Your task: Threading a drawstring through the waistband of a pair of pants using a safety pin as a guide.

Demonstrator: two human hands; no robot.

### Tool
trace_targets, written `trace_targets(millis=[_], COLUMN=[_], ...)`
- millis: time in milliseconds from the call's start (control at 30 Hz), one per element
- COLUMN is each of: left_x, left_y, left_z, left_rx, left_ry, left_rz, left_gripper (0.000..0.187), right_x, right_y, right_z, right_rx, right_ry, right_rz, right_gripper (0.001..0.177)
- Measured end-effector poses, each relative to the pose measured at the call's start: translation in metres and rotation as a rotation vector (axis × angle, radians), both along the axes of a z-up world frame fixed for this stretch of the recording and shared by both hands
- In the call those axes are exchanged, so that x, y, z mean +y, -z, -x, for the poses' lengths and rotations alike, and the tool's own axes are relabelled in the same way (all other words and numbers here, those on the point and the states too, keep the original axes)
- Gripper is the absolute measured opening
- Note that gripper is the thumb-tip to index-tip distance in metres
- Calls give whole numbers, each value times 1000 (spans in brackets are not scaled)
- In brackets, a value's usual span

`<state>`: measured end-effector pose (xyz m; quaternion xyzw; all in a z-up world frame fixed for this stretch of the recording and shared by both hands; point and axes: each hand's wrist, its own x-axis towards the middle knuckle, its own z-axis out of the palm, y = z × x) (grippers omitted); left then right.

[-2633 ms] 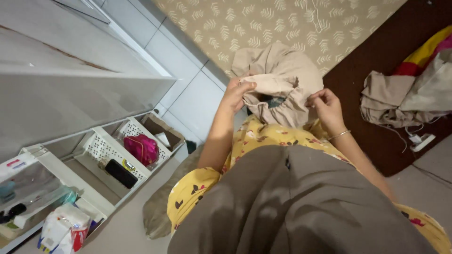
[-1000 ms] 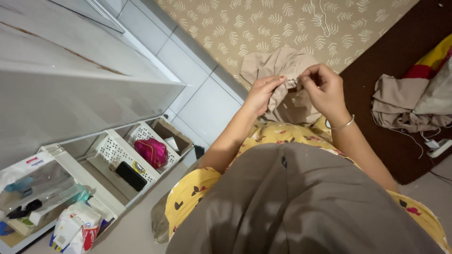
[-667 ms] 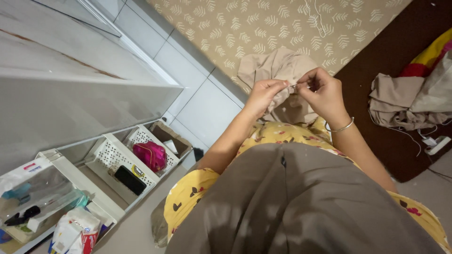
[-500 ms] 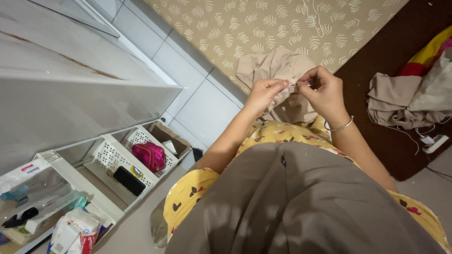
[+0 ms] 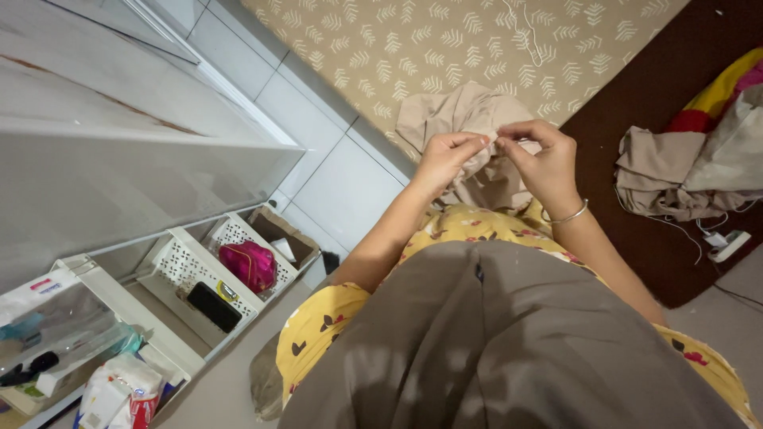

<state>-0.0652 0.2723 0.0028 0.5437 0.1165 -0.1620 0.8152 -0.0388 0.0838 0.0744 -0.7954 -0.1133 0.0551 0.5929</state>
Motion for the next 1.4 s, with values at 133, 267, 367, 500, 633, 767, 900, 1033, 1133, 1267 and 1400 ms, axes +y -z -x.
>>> trace_targets(millis=[133, 267, 367, 500, 633, 767, 900, 1033, 1133, 1267, 1400], left_x=[-1, -1, -2, -3, 0, 0, -4, -10, -10, -6, -1], left_y=[-2, -5, -10, -3, -2, 12, 21, -4, -11, -12, -14], left_z=[-3, -6, -7, -9, -12, -14, -13, -9, -10, -12, -13], left_rx=[-22, -5, 26, 13, -3, -33, -38, 55, -130, -101, -60], left_ry=[15, 1, -7, -29, -12, 77, 100, 30, 54, 9, 12], left_rz=[57, -49, -89, -106, -170, -159, -40, 240, -185, -104, -97], left_gripper=[28, 29, 29, 28, 28, 28, 28, 21, 18, 16, 13], right_x=[0, 3, 5, 6, 8, 5, 5, 2, -2, -3, -7], right_y=[7, -3, -15, -31, -29, -9, 1, 15, 19, 0, -13], right_z=[2, 2, 4, 5, 10, 10, 11, 11, 12, 10, 5], right_rx=[24, -94, -232, -557, -597, -361, -335, -297, -193, -181, -283], right_ry=[59, 45, 21, -62, -97, -32, 27, 45, 31, -34, -101], right_rz=[-51, 54, 135, 378, 422, 266, 232, 140, 40, 85, 195], right_gripper=[12, 10, 11, 14, 19, 17, 15, 13, 12, 16, 13])
